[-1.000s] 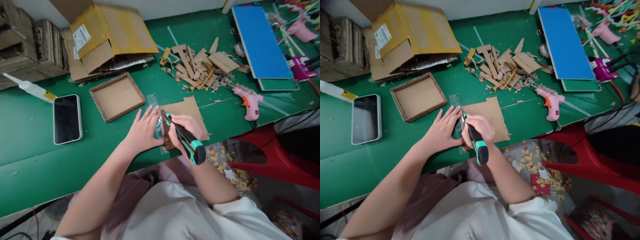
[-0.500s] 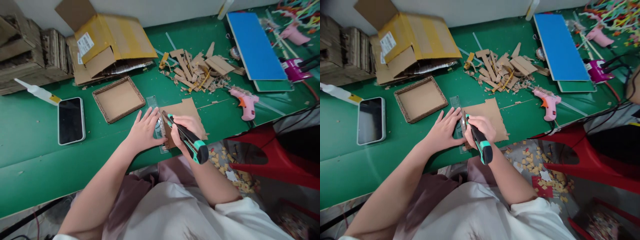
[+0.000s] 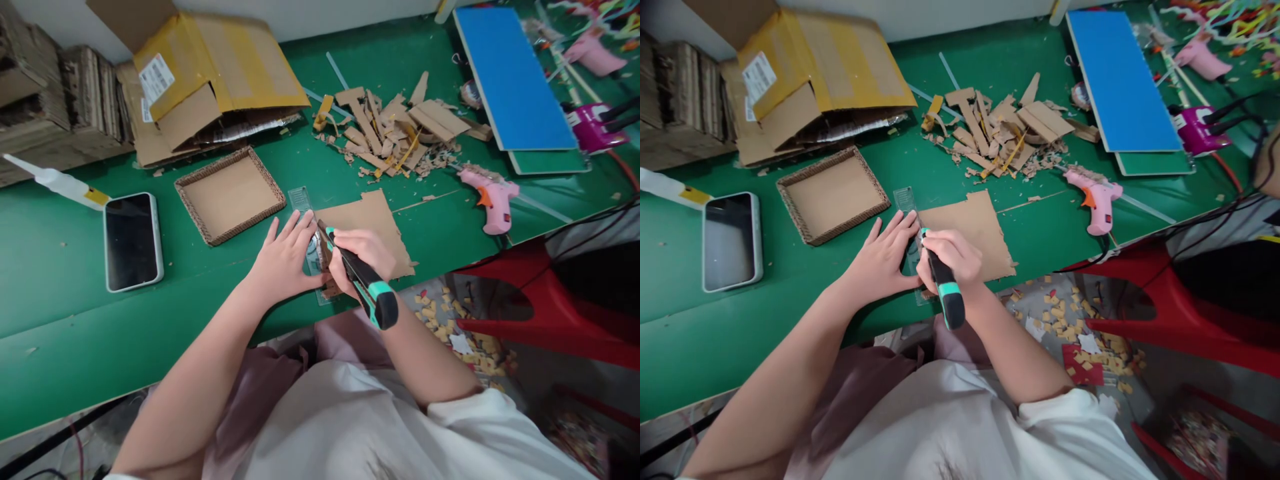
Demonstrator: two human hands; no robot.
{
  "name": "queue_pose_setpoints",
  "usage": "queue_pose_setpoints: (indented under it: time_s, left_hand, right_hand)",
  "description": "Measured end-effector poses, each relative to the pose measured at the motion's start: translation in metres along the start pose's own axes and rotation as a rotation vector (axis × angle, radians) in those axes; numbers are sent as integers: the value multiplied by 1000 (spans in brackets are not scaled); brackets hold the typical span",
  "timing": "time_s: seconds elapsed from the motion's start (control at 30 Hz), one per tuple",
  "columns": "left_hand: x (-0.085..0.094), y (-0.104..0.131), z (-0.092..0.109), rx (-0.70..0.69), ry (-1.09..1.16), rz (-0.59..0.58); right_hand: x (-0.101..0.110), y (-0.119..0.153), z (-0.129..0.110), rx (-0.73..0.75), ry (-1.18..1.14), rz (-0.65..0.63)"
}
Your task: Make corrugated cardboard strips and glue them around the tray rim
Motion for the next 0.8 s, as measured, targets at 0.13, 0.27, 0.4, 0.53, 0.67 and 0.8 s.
queue_pose_setpoints:
  time_s: [0.13, 0.27, 0.4, 0.53, 0.67, 0.8]
  left_hand:
    - [0, 0, 0, -2, -9, -16]
    - [0, 0, 0, -5, -30, -14]
    - [1, -1, 0, -8, -46, 1]
    - [1, -1, 1, -9, -48, 3]
    - [1, 0, 0, -9, -37, 11]
    - [1, 0, 0, -11, -35, 21]
  right_hand:
    - [-5, -3, 3, -18, -1, -20]
    - [-1, -1, 7, -72, -7, -6]
    - [14, 2, 1, -53, 43, 67]
    - [15, 2, -2, -35, 15, 63]
    - [11, 3, 1, -72, -16, 42]
    - [11, 5, 4, -104, -50, 36]
Point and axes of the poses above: each hand's wrist, its own y-axis away from the middle knuckle, its own x-axis out of the back of the hand, z = x × y, the point moved 9 cm from there along -y, towards the middle knuckle, and after that the axes turned 15 degrees about -y, right-handed, at the moved point
